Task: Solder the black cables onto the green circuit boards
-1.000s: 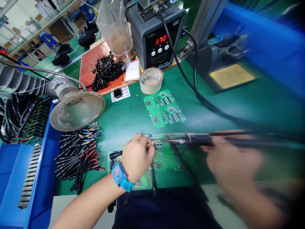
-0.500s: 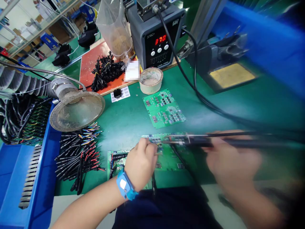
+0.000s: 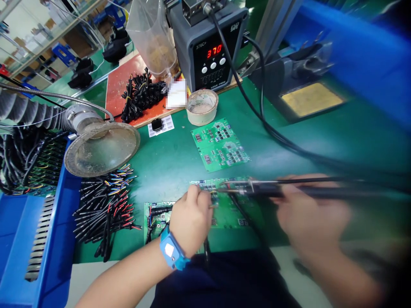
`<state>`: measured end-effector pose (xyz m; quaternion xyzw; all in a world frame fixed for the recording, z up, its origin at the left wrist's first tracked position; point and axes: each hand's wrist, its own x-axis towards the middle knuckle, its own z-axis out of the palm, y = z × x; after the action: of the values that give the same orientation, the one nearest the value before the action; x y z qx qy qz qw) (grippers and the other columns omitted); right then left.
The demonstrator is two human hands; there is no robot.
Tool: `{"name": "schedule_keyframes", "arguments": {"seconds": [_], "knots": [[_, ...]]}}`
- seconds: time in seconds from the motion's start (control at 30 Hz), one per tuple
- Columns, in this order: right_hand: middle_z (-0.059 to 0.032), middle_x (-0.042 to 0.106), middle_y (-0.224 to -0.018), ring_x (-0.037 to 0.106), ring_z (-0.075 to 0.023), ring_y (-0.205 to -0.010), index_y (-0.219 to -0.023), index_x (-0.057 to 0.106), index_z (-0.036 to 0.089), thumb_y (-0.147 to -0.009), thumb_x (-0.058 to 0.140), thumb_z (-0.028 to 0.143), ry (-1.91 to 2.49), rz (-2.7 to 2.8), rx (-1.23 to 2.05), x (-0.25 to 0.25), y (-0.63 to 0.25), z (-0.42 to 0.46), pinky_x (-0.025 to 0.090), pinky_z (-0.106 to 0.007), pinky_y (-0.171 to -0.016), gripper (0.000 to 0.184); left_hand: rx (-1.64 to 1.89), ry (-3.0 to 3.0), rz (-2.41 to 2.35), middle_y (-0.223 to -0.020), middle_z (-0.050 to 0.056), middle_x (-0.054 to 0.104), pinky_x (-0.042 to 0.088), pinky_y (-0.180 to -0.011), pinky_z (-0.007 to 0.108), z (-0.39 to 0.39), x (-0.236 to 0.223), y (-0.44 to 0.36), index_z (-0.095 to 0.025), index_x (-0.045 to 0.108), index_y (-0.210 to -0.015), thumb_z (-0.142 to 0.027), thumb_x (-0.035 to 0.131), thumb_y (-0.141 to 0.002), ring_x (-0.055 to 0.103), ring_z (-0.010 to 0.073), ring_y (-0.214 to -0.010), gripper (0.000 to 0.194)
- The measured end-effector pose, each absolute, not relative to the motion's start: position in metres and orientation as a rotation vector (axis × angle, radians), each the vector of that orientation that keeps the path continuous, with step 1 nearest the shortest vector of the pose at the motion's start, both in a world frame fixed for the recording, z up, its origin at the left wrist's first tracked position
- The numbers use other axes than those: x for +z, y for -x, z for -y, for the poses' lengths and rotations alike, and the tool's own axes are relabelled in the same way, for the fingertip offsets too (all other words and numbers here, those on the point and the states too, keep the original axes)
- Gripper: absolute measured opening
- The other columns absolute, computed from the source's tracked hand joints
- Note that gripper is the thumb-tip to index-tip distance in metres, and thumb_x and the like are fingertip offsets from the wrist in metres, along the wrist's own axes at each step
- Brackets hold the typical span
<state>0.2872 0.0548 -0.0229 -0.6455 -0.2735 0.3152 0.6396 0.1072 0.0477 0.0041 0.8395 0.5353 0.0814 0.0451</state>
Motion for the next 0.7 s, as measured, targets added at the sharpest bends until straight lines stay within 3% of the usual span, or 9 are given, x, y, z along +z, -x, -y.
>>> {"name": "schedule_keyframes", "arguments": {"seconds": [0.47,0.7], "knots": [[0.0012,0.052,-0.063,0.05,-0.0112,-0.054,-0.061,0.052,0.018,-0.05,0.061,0.02,1.389,0.39,0.734,-0.02,-0.285,-0.061,0.042,-0.023,-0.04,0.014,0.144,-2.539,-1.651,-0.084,0.006,0.052,0.047,-0.052,0.028,-0.049,0.007,-0.11,-0.016,0.052,-0.086,-0.014,0.045,-0.081,0.054,0.0167,-0.062,0.009],[0.0022,0.051,-0.06,0.05,-0.0112,-0.052,-0.066,0.052,0.018,-0.052,0.064,0.021,1.394,0.387,0.735,-0.023,-0.288,-0.06,0.043,-0.024,-0.041,0.018,0.339,-2.188,-1.401,-0.089,0.005,0.049,0.048,-0.07,0.029,-0.058,0.027,-0.095,-0.017,0.048,-0.093,-0.016,0.049,-0.079,0.053,0.0154,-0.077,0.014]]}}
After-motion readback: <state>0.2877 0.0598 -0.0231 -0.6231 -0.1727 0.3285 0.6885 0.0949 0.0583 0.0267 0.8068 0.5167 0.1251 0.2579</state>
